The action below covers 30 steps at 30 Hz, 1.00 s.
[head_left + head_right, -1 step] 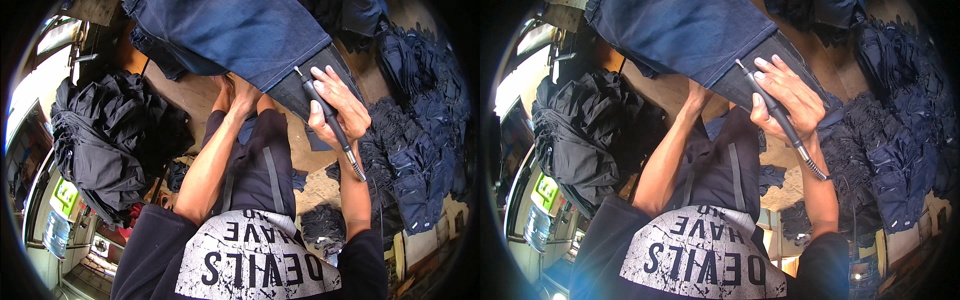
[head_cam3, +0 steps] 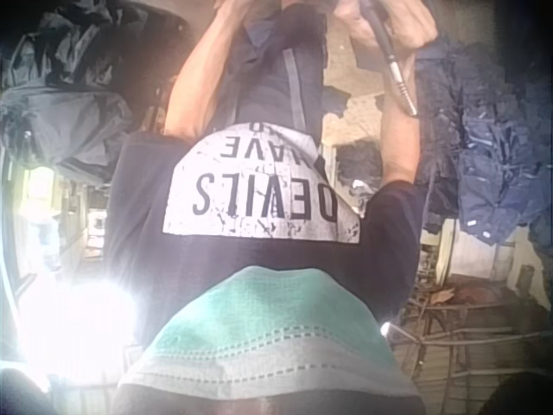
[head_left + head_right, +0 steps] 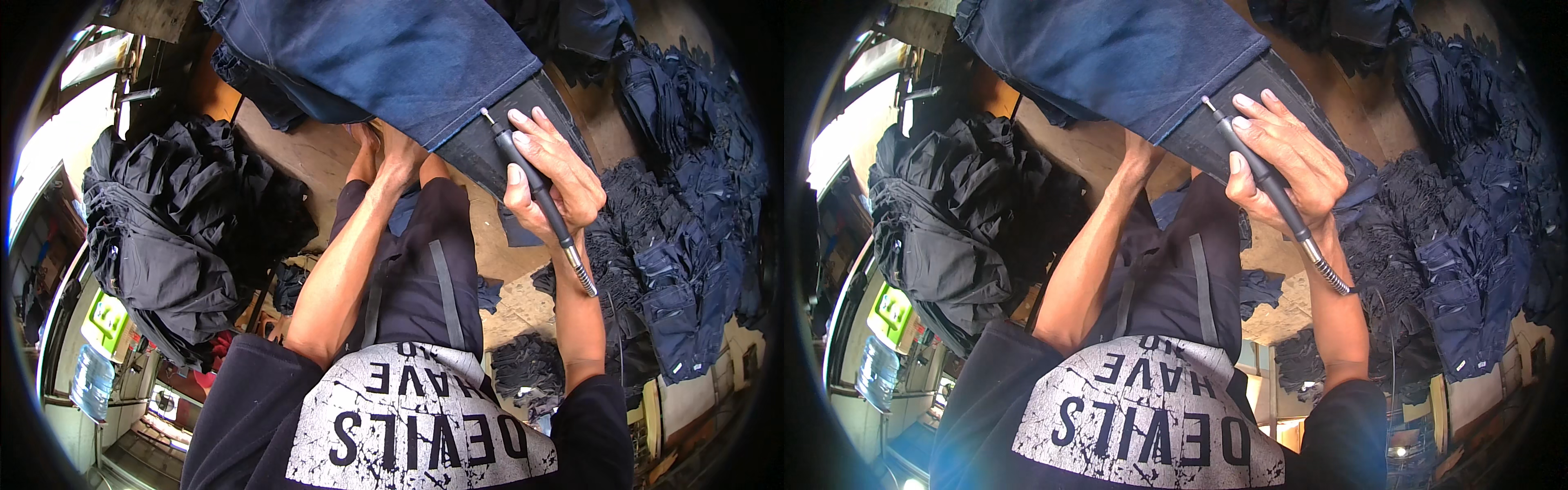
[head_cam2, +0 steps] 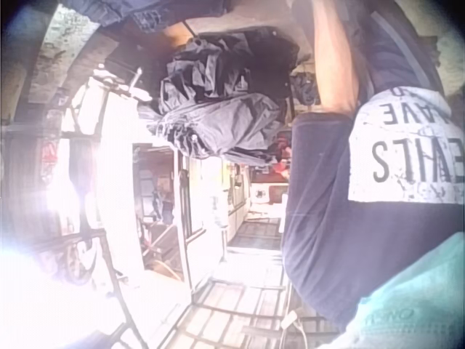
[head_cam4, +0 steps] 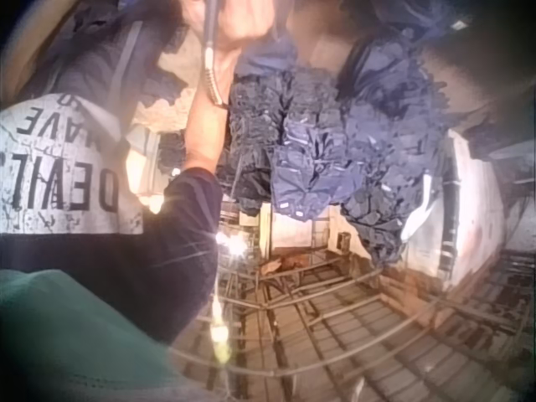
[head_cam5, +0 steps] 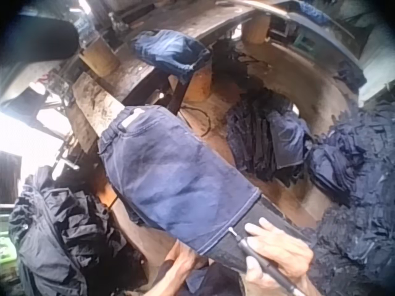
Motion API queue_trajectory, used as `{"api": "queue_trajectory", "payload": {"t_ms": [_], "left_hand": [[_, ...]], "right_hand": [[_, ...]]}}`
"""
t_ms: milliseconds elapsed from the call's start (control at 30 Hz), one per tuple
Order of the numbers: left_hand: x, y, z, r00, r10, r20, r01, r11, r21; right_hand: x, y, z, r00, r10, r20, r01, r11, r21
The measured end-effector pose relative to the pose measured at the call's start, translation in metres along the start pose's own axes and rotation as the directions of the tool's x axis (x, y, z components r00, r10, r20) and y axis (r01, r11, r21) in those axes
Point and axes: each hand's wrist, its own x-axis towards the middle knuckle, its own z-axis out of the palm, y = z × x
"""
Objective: The person uses a seam ripper to remove stitching from the seams of multiple pairs of dark denim jeans. They work one pair at a time, lifting and turning the jeans to access different seams, then placing the finished items into a pile on the floor.
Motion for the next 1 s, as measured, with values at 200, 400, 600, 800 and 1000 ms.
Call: {"api": "queue_trajectory", "payload": {"t_ms": [200,400,600,800,1000], "left_hand": [[0.002,0.001,-0.001,1.000,-0.005,-0.005,0.005,1.000,-0.003],[0.010,-0.001,0.001,1.000,-0.003,-0.012,0.003,1.000,-0.011],[0.011,-0.001,0.002,1.000,-0.004,-0.018,0.004,1.000,-0.013],[0.012,-0.001,0.003,1.000,-0.012,-0.023,0.012,1.000,-0.016],[0.011,-0.002,0.004,1.000,-0.013,-0.028,0.012,1.000,-0.020]], "right_hand": [[0.000,0.000,0.000,0.999,0.019,-0.030,-0.020,1.000,-0.020],[0.004,0.010,0.006,0.997,0.034,-0.066,-0.036,0.999,-0.031],[0.004,0.010,0.005,0.994,0.057,-0.095,-0.062,0.996,-0.058],[0.004,0.010,0.003,0.993,0.066,-0.095,-0.074,0.993,-0.086],[0.003,0.012,0.003,0.990,0.075,-0.122,-0.090,0.988,-0.123]]}}
